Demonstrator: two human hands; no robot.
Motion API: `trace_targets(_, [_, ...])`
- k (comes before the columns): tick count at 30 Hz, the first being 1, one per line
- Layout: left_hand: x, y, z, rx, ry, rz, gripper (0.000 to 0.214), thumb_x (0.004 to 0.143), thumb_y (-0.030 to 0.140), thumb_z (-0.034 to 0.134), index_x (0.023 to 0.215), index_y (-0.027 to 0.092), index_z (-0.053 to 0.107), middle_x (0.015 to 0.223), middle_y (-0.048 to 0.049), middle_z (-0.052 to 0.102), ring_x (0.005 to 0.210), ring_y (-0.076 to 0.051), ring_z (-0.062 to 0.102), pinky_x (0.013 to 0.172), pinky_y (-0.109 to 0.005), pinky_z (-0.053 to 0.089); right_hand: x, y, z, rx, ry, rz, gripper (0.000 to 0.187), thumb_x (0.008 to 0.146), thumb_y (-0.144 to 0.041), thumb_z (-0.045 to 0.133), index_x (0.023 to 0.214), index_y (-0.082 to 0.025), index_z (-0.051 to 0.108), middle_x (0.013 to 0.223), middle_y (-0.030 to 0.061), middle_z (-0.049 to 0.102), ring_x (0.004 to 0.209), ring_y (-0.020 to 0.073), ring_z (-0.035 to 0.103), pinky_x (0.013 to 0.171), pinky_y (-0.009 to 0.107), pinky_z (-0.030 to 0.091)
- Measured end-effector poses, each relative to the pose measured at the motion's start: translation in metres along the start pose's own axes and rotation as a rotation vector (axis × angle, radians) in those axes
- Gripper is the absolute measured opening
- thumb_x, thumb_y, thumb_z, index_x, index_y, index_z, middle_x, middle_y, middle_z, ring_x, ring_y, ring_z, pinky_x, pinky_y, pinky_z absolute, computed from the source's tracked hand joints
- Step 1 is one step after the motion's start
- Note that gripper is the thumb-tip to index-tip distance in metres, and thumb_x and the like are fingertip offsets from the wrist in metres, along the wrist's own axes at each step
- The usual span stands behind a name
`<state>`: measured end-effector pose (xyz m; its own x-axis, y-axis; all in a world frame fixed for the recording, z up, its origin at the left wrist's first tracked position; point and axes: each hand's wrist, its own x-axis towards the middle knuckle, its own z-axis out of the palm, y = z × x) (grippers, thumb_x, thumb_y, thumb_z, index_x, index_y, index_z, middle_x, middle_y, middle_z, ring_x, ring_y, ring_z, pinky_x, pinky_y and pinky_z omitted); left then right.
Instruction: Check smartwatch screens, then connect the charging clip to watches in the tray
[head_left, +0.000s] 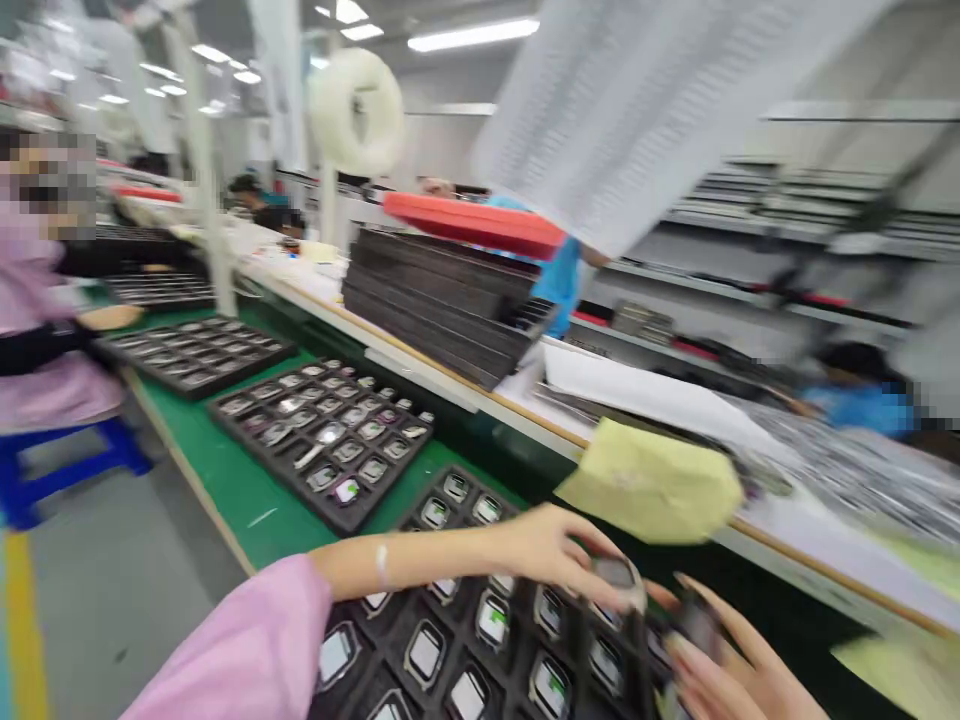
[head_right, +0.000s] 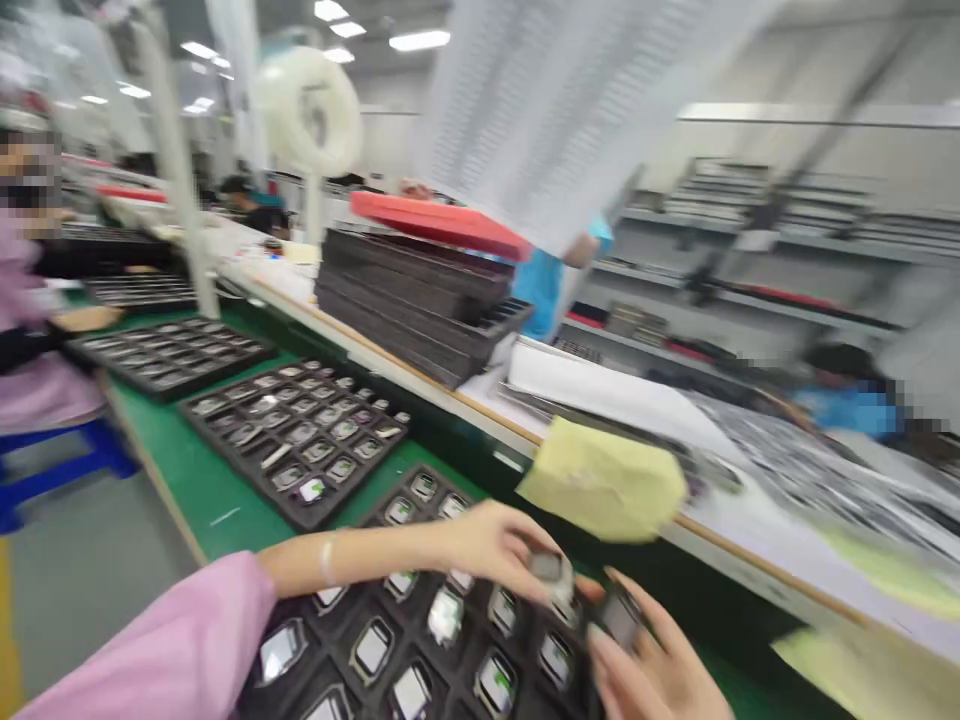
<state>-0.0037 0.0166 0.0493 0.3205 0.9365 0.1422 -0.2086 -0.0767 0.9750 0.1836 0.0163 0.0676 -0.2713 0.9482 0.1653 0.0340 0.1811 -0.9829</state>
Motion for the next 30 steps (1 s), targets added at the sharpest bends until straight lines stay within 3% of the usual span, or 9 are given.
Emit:
trace_targets(3, [-0.015,0.008,-0.008,-0.224,0.103,0.083,0.054,0.052,0.023,0.087,0.100,0.013,0.065,0.097,-0.0095,0.068,0.090,-0.020,0.063,0.085,-0.032,0.046,-0.013,-0.006,0.000,0.204,-0.031,0.029,0.063,0.067,-0.030,0.084,0.121,-0.020,0.053,0.098,0.0100,0.067,0.039,0.0069,0.044,0.033,0.021,0.039])
trace_targets(7, [-0.030,0.011,-0.010,-0.404,0.004,0.007,0.046,0.067,0.016,0.077,0.109,0.016,0.059,0.109,-0.0147,0.066,0.097,-0.021,0.062,0.085,-0.032,0.044,-0.006,0.005,0.011,0.284,-0.082,-0.041,0.054,0.074,-0.029,0.077,0.121,-0.020,0.053,0.103,0.0119,0.066,0.052,0.0126,0.054,0.036,0.020,0.042])
trace_targets(11, [-0.037,0.004,-0.005,-0.487,-0.039,-0.060,0.042,0.069,0.009,0.071,0.108,0.015,0.058,0.104,-0.0143,0.068,0.084,-0.016,0.061,0.071,-0.024,0.043,-0.008,0.018,0.008,0.260,-0.084,-0.119,0.038,0.085,-0.031,0.063,0.121,-0.019,0.054,0.101,0.0113,0.066,0.056,0.0152,0.059,0.039,0.022,0.045])
trace_targets(17, [-0.039,-0.001,0.002,-0.429,0.091,-0.068,0.054,0.064,0.001,0.066,0.115,0.016,0.056,0.100,-0.0099,0.066,0.088,-0.018,0.061,0.077,-0.026,0.044,-0.012,0.018,0.006,0.137,0.050,-0.164,0.028,0.087,-0.036,0.061,0.110,-0.018,0.059,0.088,0.0082,0.070,0.045,0.0119,0.056,0.036,0.021,0.042])
trace_targets(20, [-0.041,-0.002,0.005,-0.456,0.069,-0.102,0.058,0.063,0.001,0.064,0.119,0.017,0.054,0.097,-0.0081,0.064,0.096,-0.024,0.062,0.085,-0.034,0.047,-0.012,0.018,0.007,0.102,0.092,-0.164,0.025,0.087,-0.036,0.064,0.105,-0.019,0.061,0.085,0.0066,0.070,0.042,0.0103,0.053,0.035,0.020,0.040])
trace_targets(24, [-0.045,0.001,0.008,-0.529,-0.051,-0.104,0.051,0.067,0.008,0.060,0.117,0.014,0.054,0.106,-0.0134,0.063,0.104,-0.033,0.060,0.091,-0.048,0.046,-0.014,0.020,0.006,0.133,0.047,-0.166,0.027,0.092,-0.042,0.055,0.107,-0.020,0.061,0.092,0.0073,0.069,0.047,0.0123,0.056,0.037,0.022,0.041])
trace_targets(30, [-0.048,0.003,0.014,-0.426,0.020,-0.050,0.036,0.083,0.019,0.058,0.118,0.016,0.053,0.101,-0.0132,0.065,0.094,-0.027,0.064,0.077,-0.041,0.054,-0.018,0.022,0.007,0.165,-0.017,-0.172,0.024,0.094,-0.039,0.053,0.109,-0.022,0.062,0.096,0.0072,0.068,0.050,0.0140,0.059,0.039,0.023,0.041])
